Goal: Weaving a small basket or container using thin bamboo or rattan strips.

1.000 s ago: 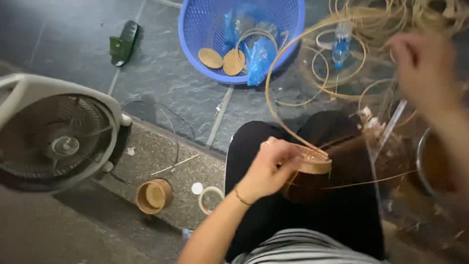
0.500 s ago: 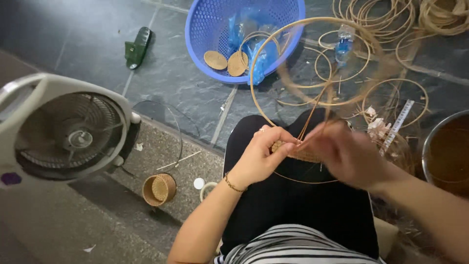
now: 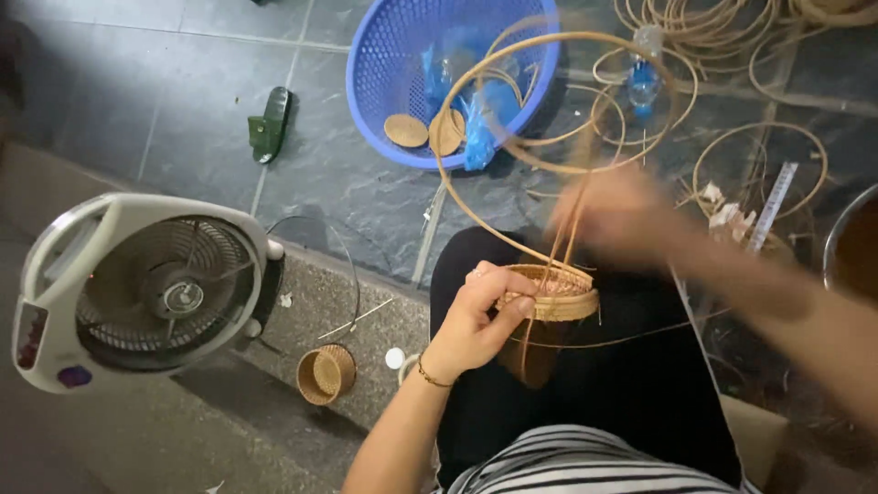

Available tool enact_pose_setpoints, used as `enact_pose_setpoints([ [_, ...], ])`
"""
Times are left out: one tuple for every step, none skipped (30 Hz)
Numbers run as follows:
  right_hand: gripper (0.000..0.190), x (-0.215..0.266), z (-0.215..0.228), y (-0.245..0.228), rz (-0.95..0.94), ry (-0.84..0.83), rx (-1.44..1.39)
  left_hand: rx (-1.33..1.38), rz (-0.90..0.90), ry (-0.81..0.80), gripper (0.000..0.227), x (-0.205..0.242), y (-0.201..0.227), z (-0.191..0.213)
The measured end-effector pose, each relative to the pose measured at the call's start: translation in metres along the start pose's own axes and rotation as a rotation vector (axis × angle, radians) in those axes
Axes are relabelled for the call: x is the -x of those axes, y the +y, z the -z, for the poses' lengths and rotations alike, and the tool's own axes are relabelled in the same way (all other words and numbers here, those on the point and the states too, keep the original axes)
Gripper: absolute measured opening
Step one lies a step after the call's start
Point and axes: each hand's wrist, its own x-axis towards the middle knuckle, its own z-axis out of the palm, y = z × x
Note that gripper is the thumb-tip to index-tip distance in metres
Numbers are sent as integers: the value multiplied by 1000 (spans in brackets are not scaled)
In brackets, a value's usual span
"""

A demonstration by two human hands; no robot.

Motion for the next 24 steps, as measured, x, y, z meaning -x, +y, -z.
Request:
enact_pose_setpoints([
  [14,1,0,-4,-29,-27,14,-42,44,2,11,5,-1,-1],
  [15,-2,5,-6,-48,-48,41,-91,73,11,11,5,-5,-2],
  [15,-5,11,-7,-42,-40,47,-97,64,11,11,2,-8,1],
  [16,-4,16,-12,-83,-86,78,-77,86,19,10,3,-7,1],
  [17,-3,20,-16,-123,-133,110,-57,108,27,10,4,-6,0],
  [17,-5,16,8,-121,-132,103,-61,113,25,10,6,-14,1],
  [18,-8,11,32,139,96,108,-57,143,7,18,10,-22,1],
  [19,-9,7,52,394,317,114,-45,177,-4,32,15,-27,0],
  [19,-6,4,48,393,309,108,-42,185,0,32,14,-20,-2],
  [19,-9,4,46,309,203,108,90,122,18,48,9,-16,-1],
  [19,-13,4,45,226,96,109,221,57,35,64,3,-12,-1],
  [19,-13,7,41,238,86,116,219,51,51,64,1,-17,-2],
  [20,-14,10,37,106,-77,125,233,53,50,75,-2,-22,-4],
  [21,-13,4,32,-34,-236,116,244,71,36,85,2,-27,-2],
  [21,-13,-4,23,-28,-241,106,239,81,39,85,7,-30,-2],
  [22,-11,-7,15,-151,-219,-43,335,140,49,81,8,-33,-5],
  [24,-10,-9,7,-275,-194,-192,431,197,59,78,10,-35,-8],
  [24,-15,-1,42,-273,-201,-190,432,199,66,78,10,-34,-8],
  [30,-21,7,77,-322,-9,-608,416,200,74,69,10,-32,-8],
  [43,-32,20,113,-356,204,-1013,394,189,78,61,3,-34,-4],
  [43,-33,19,83,-346,205,-1006,389,178,81,61,1,-34,0],
  [31,-28,16,53,-385,41,-893,215,182,52,41,1,-33,-1],
  [29,-23,12,25,-423,-119,-774,41,187,24,22,2,-32,-2],
  [29,-27,10,29,-426,-123,-784,41,197,21,22,2,-29,0],
])
